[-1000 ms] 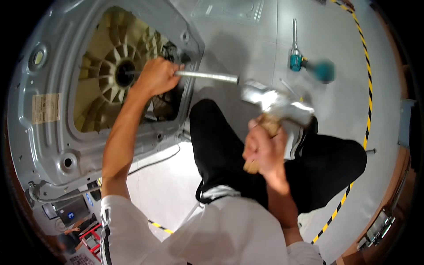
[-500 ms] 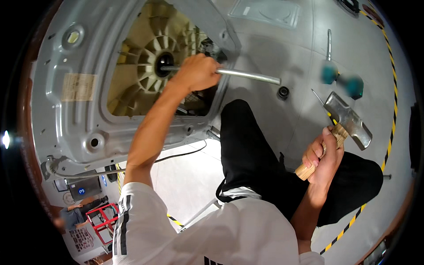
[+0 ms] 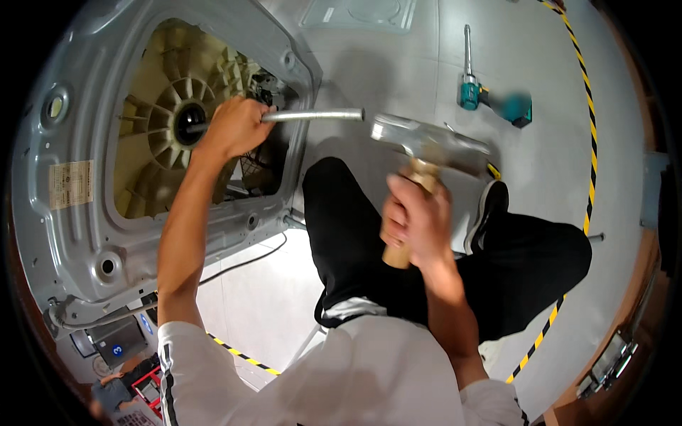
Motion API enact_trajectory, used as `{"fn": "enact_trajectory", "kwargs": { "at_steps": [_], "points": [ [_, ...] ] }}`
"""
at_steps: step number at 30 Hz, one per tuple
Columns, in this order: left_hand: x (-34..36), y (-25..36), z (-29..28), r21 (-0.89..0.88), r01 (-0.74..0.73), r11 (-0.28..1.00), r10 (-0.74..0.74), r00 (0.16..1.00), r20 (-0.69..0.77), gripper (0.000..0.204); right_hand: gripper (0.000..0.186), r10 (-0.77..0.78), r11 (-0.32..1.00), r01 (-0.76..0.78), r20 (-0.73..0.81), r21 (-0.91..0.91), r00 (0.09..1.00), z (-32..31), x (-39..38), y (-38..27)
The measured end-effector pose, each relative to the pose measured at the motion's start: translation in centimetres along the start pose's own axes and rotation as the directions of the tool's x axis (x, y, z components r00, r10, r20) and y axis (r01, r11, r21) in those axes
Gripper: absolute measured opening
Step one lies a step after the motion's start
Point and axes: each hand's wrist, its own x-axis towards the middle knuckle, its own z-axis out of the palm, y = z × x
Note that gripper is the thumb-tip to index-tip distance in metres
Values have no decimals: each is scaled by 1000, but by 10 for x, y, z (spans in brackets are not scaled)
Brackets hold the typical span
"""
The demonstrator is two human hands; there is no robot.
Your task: The person uses a hammer and a metal rod to strike the center axle of a washing machine drum while squatting. They then stand up and walk around the appliance to check internal components.
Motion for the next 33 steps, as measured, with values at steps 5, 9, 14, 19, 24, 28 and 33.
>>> {"fn": "enact_trajectory", "kwargs": {
  "at_steps": [5,9,14,19,24,28,33],
  "points": [
    [-7,-5,-4,-18,-46,999,45,998,-43,23,13,-249,955,277,-229,103,941,-22,-14,-35],
    [-6,0,-1,9,-2,1000,2,1000,9,25,14,-279,932,330,-284,150,918,-27,0,-25],
    [-3,7,18,21,-49,999,47,996,71,22,15,98,995,-98,15,11,995,-10,7,3],
    [-10,4,10,50,-170,984,169,985,18,20,29,73,991,-59,-120,117,990,-39,7,1],
    [-3,-1,6,120,-138,983,146,987,-65,16,29,68,981,-33,-181,191,981,-51,9,-4],
    [-4,-8,2,137,-129,982,136,990,-42,16,26,58,985,-24,-196,172,979,-50,9,-1],
    [1,4,-9,128,-7,992,-17,982,189,28,19,78,988,-46,-217,147,973,-51,4,-7]
  ]
}}
